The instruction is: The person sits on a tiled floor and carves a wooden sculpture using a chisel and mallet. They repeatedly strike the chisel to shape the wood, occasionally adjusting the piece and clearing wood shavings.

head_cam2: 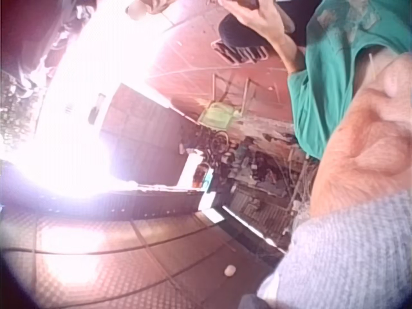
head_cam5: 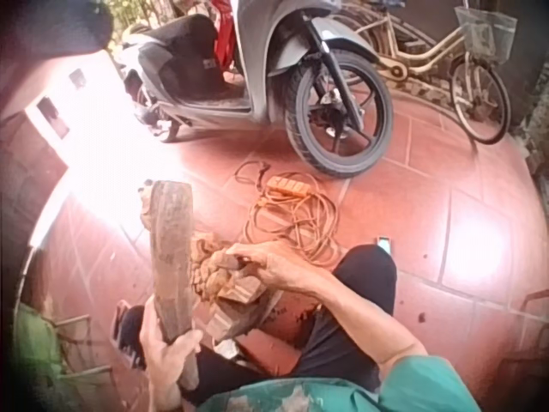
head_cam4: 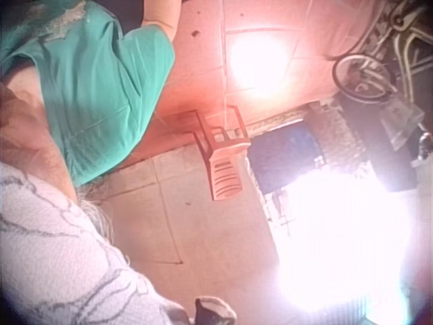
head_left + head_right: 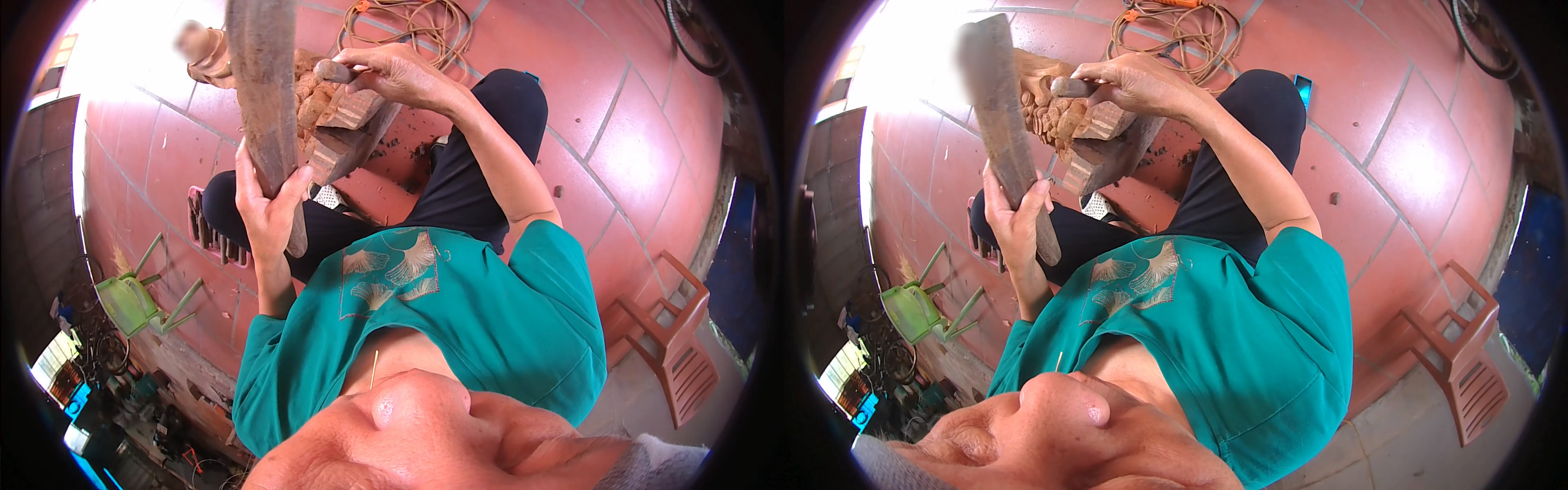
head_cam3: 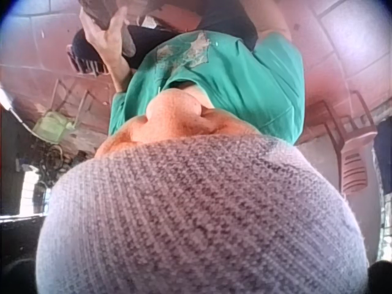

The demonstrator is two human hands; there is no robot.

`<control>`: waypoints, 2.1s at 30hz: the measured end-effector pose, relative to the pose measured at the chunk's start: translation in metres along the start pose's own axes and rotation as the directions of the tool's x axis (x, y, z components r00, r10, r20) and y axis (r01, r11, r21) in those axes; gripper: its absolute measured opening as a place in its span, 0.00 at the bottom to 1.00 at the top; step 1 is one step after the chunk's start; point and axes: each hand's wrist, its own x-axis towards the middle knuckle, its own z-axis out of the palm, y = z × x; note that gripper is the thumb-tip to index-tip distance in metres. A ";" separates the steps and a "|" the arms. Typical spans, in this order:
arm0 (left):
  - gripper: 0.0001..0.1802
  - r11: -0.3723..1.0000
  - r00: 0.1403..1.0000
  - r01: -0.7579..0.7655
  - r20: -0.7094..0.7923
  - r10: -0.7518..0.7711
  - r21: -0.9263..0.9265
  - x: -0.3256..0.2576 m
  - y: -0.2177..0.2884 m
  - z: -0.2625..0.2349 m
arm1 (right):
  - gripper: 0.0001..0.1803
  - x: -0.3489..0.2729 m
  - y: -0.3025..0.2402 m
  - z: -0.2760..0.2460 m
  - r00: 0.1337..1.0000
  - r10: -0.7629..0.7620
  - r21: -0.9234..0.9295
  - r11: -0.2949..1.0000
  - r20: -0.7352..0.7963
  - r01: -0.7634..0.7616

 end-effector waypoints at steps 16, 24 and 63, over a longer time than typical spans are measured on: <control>0.38 0.982 0.988 0.100 0.101 -0.117 0.161 0.005 -0.003 0.003 | 0.26 -0.002 0.015 0.010 0.994 -0.088 0.031 0.995 -0.068 0.090; 0.40 0.944 0.998 -0.032 0.068 0.010 0.329 0.008 -0.021 0.001 | 0.19 -0.004 0.004 0.004 0.995 0.066 -0.043 0.997 0.071 -0.063; 0.40 0.982 0.998 0.004 0.068 -0.017 0.187 0.019 -0.015 0.001 | 0.19 0.000 0.013 0.005 0.998 -0.039 -0.069 0.997 -0.054 0.035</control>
